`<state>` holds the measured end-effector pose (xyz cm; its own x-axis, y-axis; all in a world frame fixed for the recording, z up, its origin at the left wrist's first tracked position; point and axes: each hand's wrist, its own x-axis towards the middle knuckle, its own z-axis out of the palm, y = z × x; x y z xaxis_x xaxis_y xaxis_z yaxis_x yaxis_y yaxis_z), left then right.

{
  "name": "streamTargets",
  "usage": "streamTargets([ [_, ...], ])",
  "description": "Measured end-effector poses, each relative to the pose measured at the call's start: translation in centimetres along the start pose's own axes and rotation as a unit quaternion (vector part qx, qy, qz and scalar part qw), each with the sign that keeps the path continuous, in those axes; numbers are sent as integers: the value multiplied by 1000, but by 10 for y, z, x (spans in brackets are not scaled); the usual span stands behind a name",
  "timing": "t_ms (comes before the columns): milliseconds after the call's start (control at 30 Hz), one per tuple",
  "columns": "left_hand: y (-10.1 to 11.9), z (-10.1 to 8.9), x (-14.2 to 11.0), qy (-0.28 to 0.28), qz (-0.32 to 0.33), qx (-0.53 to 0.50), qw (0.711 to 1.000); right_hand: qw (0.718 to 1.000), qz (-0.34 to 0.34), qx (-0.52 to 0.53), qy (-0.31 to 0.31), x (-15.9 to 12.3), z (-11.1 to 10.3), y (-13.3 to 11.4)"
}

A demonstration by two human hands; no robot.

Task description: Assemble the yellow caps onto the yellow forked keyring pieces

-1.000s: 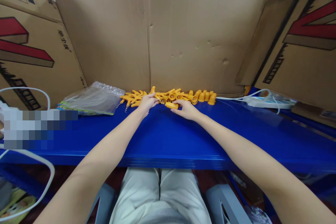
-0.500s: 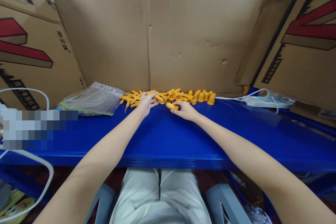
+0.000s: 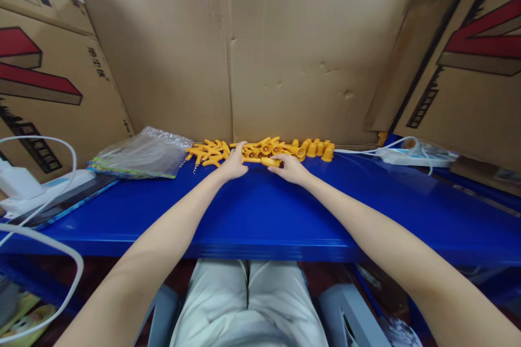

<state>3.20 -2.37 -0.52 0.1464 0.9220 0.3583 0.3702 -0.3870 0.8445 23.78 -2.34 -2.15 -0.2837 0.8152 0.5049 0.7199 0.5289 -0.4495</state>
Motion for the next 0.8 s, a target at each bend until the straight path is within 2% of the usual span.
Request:
streamTargets([
  [100, -3, -5, 2, 17, 76, 183, 980, 1000, -4, 5, -9, 1, 1, 0],
  [200, 0, -10, 1, -6, 73, 303, 950, 999, -42, -3, 2, 2, 3, 5],
  [267, 3, -12, 0, -26, 62, 347, 935, 998, -66, -7, 9, 3, 3, 10],
  [333, 6, -14, -1, -55, 41, 344, 936, 996, -83, -7, 8, 4, 2, 16],
  [500, 7, -14, -3, -136, -32, 223, 965, 993, -118, -7, 7, 7, -3, 26],
  [800, 5, -13, -2, -74, 40, 243, 966, 988, -152, -16, -26, 7, -8, 22],
])
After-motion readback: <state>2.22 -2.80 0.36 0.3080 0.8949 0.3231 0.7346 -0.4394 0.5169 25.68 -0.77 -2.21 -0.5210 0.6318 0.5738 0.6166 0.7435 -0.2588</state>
